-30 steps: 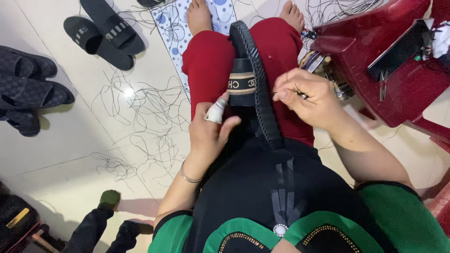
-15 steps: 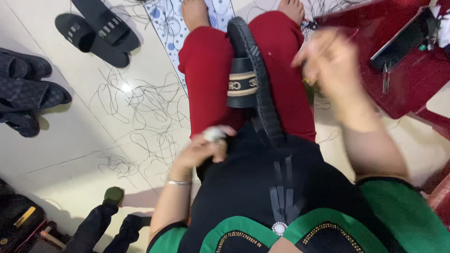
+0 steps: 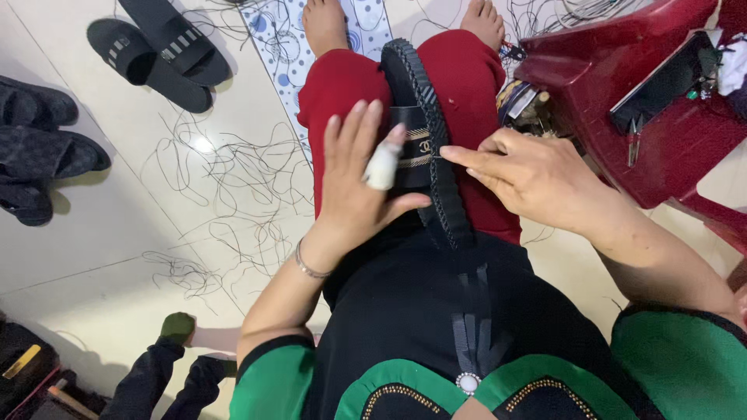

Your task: The person sits on the floor and sews a black Chanel slide sandal resting on their lap. They use a needle and thread to stitch the strap, pulling the thread through the material repeatedly. The person occasionally adjusts the sandal's position to access different areas for stitching.

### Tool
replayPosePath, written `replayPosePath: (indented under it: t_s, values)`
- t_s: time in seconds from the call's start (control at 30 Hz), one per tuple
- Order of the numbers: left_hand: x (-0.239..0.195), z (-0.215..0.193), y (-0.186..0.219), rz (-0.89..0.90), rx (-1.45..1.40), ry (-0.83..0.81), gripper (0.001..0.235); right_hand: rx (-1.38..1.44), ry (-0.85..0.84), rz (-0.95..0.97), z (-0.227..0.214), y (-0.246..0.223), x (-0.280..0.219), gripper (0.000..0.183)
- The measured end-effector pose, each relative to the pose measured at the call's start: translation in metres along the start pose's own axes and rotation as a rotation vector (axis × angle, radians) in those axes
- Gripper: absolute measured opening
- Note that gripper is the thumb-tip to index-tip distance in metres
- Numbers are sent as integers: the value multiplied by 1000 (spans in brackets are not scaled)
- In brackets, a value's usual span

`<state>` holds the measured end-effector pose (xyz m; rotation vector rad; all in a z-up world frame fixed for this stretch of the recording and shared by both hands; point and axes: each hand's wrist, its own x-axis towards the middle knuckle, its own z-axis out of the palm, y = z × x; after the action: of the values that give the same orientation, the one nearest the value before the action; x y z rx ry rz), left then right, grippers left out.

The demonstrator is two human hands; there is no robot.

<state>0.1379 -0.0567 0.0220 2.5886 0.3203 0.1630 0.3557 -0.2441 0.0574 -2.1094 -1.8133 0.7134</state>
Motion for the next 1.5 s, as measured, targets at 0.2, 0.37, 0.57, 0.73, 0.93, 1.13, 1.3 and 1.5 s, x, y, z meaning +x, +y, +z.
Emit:
replayPosePath:
  t_s: [0.2, 0.37, 0.57, 0.73, 0.93, 1.13, 1.3, 1.5]
  values:
    - [15, 8, 2, 62, 58, -60, 97, -221, -82, -11, -17, -3, 4, 44]
    - [18, 21, 1, 74, 21, 11, 92, -473, -131, -24, -33, -30, 20, 50]
    - [15, 28, -8, 92, -33, 76, 92, -95, -293, 50, -19, -30, 62, 16]
    - [-18, 21, -6, 88, 114, 366, 54, 20, -148, -3, -10, -12, 42, 19]
    - [-49, -26, 23, -195, -787, 171, 9, -337, 90, -104, -12, -25, 37, 12]
    - [-40, 55, 61, -675, -1757, 133, 18, -211, -158, -170, -32, -1, 67, 15]
    - [-8, 87, 63, -938, -1827, 525, 20, -361, -568, -118, -50, -12, 96, 19]
    - [-18, 75, 65, -757, -1806, 463, 10, -310, -245, -138, -51, -17, 26, 51]
